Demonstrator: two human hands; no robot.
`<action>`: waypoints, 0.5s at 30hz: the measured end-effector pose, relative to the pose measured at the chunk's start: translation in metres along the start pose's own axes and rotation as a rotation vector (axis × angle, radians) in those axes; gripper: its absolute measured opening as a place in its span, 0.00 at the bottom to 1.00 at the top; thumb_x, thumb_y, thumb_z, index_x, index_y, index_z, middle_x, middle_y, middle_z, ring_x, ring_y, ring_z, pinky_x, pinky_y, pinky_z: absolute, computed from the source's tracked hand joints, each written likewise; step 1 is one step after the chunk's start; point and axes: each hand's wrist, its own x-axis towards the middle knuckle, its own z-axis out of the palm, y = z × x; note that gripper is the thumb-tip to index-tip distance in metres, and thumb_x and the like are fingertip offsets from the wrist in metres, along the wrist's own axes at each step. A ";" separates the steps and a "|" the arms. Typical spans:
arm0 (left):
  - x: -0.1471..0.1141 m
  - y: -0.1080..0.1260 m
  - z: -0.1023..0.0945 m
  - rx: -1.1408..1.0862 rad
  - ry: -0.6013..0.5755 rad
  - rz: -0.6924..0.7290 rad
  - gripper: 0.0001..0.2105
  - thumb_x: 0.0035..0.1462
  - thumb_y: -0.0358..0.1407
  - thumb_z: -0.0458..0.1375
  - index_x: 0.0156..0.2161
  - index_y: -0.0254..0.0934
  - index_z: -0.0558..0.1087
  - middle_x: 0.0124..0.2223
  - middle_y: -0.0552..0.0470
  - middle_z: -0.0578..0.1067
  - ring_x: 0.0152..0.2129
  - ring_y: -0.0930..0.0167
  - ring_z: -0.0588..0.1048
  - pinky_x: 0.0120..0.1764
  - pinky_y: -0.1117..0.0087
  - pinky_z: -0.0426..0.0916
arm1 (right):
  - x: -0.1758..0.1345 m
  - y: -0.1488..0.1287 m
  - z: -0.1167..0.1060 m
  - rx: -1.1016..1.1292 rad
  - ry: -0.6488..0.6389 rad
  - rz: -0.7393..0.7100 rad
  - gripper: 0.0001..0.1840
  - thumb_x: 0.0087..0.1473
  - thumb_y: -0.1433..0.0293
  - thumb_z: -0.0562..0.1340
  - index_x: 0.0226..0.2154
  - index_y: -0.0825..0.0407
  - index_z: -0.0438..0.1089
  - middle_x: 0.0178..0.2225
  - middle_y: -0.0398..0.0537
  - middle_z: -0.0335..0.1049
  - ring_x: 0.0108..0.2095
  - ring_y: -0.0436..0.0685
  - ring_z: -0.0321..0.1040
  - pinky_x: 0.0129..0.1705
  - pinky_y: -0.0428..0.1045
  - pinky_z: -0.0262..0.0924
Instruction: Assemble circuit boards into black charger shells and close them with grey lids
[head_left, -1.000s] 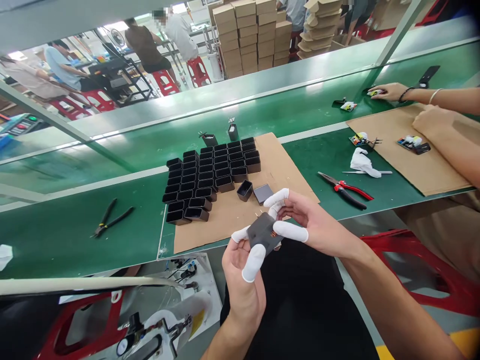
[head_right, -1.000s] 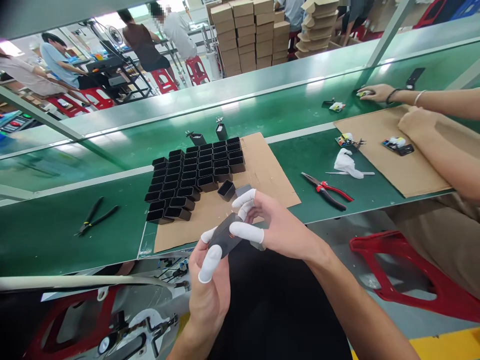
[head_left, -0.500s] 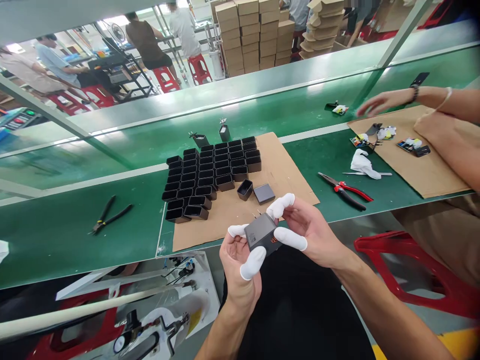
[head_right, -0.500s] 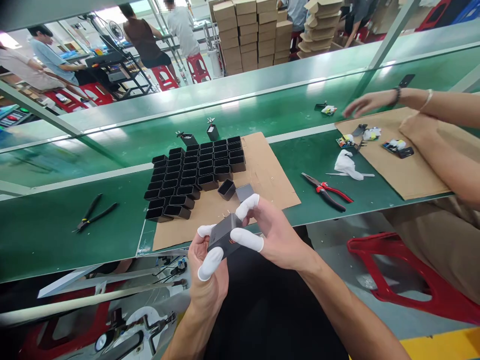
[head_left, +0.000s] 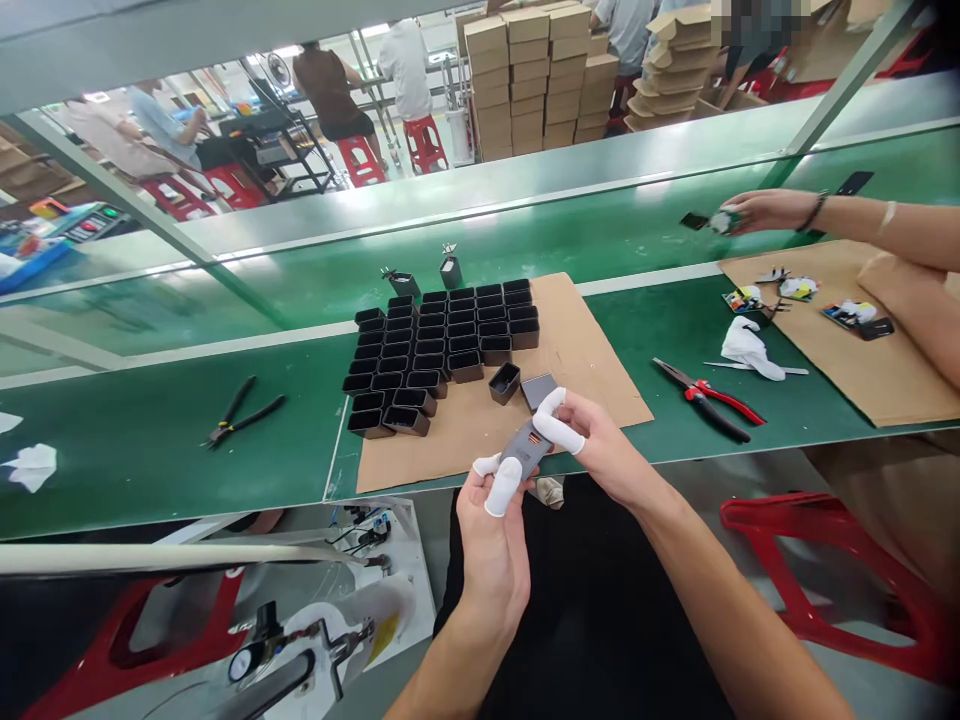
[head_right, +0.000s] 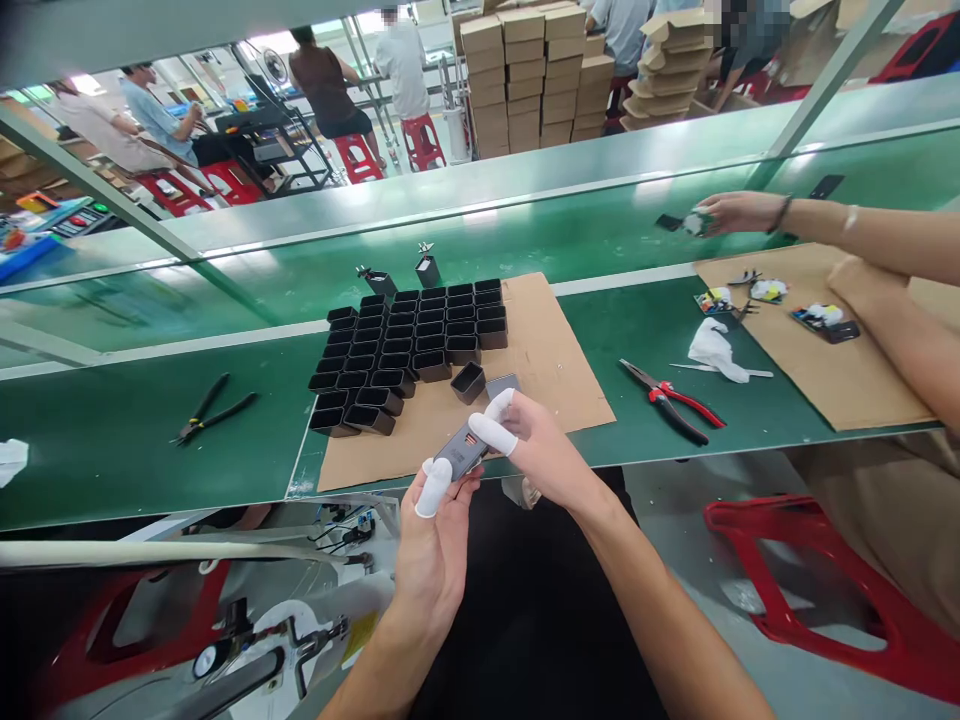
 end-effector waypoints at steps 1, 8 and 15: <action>0.000 0.001 -0.001 0.008 0.004 -0.001 0.23 0.45 0.49 0.82 0.39 0.37 0.82 0.42 0.46 0.83 0.38 0.67 0.79 0.44 0.66 0.75 | 0.001 0.001 0.001 -0.002 0.000 0.000 0.28 0.55 0.43 0.76 0.35 0.47 0.71 0.34 0.42 0.76 0.37 0.56 0.75 0.42 0.52 0.72; -0.012 0.005 -0.007 0.081 -0.099 -0.054 0.22 0.55 0.54 0.77 0.36 0.36 0.79 0.37 0.47 0.82 0.31 0.68 0.77 0.37 0.67 0.72 | 0.007 0.004 -0.006 -0.047 -0.046 0.053 0.25 0.57 0.48 0.77 0.34 0.48 0.71 0.29 0.39 0.76 0.26 0.51 0.70 0.35 0.50 0.67; -0.022 0.008 -0.011 0.112 -0.124 -0.051 0.22 0.55 0.52 0.77 0.31 0.36 0.76 0.32 0.51 0.76 0.29 0.71 0.72 0.37 0.67 0.71 | 0.011 0.000 -0.010 -0.018 -0.186 0.124 0.26 0.58 0.47 0.75 0.32 0.50 0.69 0.27 0.41 0.75 0.21 0.49 0.67 0.26 0.47 0.59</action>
